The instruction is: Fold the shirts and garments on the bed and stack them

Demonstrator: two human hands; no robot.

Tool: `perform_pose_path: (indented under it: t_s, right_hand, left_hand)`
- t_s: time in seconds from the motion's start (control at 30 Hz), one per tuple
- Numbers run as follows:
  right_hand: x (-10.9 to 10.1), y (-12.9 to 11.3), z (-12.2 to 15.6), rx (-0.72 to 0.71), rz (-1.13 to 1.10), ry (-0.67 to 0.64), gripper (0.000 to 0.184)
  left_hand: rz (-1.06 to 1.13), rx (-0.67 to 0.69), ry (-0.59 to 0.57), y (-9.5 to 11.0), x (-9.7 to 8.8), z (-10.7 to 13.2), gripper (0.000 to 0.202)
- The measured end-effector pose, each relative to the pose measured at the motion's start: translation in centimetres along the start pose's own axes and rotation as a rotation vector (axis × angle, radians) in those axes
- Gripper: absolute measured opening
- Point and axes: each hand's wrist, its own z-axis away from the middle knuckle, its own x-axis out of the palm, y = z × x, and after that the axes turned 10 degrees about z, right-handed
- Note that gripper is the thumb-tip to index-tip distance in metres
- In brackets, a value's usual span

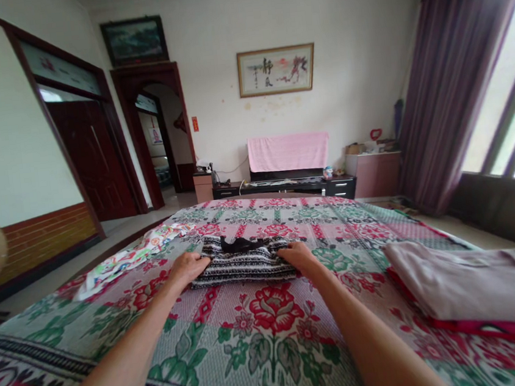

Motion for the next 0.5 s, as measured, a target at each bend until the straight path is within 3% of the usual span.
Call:
perform_pose_path:
  t_s: [0.13,0.27,0.37,0.5]
  right_hand:
    - [-0.2,0.3,-0.3,0.052,-0.095,-0.109,0.011]
    - [-0.6,0.6,-0.8,0.038,-0.187,-0.156,0.005]
    - [-0.7,0.4,-0.4,0.001,-0.253,-0.141,0.004]
    - [-0.9,0.0,1.0,-0.008,-0.297,-0.109,0.007]
  left_hand:
    - [0.023,0.000,0.076,0.7,-0.1,0.4,0.029]
    - [0.283,-0.032,0.093,1.2,0.1,0.7,0.035]
    - [0.595,-0.136,0.017,1.0,0.4,0.7,0.028]
    - [0.867,-0.157,-0.168,0.2,0.3,0.5,0.038]
